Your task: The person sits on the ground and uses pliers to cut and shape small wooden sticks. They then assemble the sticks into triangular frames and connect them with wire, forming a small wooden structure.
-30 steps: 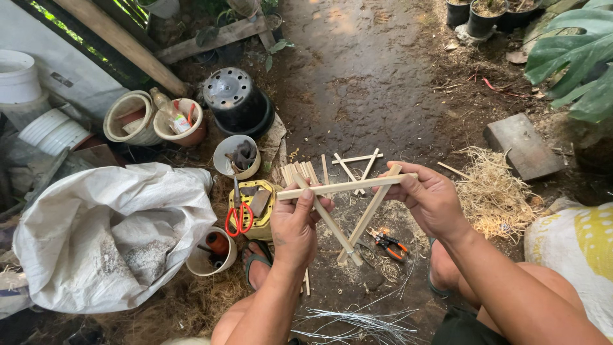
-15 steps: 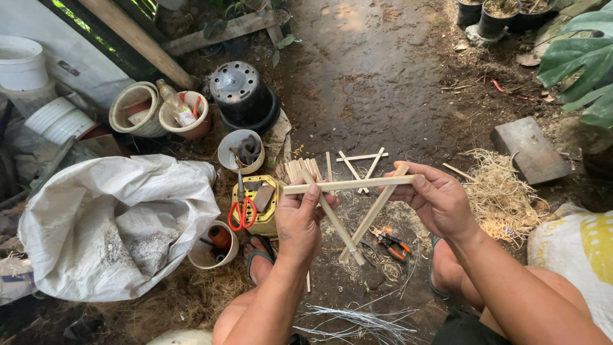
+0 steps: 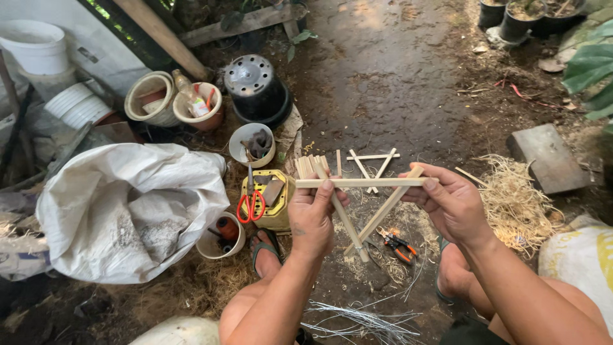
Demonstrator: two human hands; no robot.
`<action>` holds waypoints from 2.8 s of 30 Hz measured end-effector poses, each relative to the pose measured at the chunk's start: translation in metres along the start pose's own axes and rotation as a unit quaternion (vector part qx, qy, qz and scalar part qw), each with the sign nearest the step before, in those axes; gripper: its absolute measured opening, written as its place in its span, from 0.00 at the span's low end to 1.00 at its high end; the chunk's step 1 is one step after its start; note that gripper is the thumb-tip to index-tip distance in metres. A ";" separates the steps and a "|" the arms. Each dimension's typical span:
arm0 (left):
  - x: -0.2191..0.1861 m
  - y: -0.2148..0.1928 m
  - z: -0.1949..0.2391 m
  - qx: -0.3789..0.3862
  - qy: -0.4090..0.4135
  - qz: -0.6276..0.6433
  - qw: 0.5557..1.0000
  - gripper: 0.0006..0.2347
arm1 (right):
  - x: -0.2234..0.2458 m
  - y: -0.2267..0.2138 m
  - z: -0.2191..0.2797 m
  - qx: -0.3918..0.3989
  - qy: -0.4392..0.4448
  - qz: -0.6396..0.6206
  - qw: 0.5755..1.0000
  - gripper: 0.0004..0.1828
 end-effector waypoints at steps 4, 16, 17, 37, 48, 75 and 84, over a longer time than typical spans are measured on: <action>0.000 0.003 -0.001 0.009 0.009 0.049 0.999 0.12 | -0.006 -0.002 0.001 -0.004 0.007 0.008 1.000 0.19; 0.009 -0.005 -0.006 -0.017 -0.031 0.018 0.999 0.11 | -0.016 0.002 0.001 -0.006 0.031 0.006 0.999 0.19; 0.010 -0.005 -0.007 -0.011 -0.026 0.031 0.999 0.11 | -0.017 0.004 0.001 -0.002 0.040 0.003 0.999 0.20; 0.002 -0.004 -0.005 -0.013 -0.034 0.015 0.999 0.14 | -0.010 0.010 0.002 0.037 0.034 -0.041 0.998 0.22; -0.003 -0.002 -0.002 -0.002 0.001 0.062 0.998 0.11 | -0.007 0.018 0.006 0.051 0.026 -0.053 0.997 0.21; -0.006 -0.004 0.000 -0.013 0.001 0.083 0.996 0.12 | -0.014 0.010 0.006 0.029 0.038 -0.038 0.998 0.24; -0.007 -0.004 0.002 -0.016 0.005 0.080 0.997 0.13 | -0.011 0.010 0.007 0.047 0.039 -0.050 0.997 0.25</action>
Point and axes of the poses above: each hand's wrist, its own z-axis away from the middle knuckle, its own y-axis out of the palm, x = y × z, the point moved 9 cm from there along -z, towards the middle knuckle, and after that the axes turned 12 degrees about -x, right-handed, at the moved point
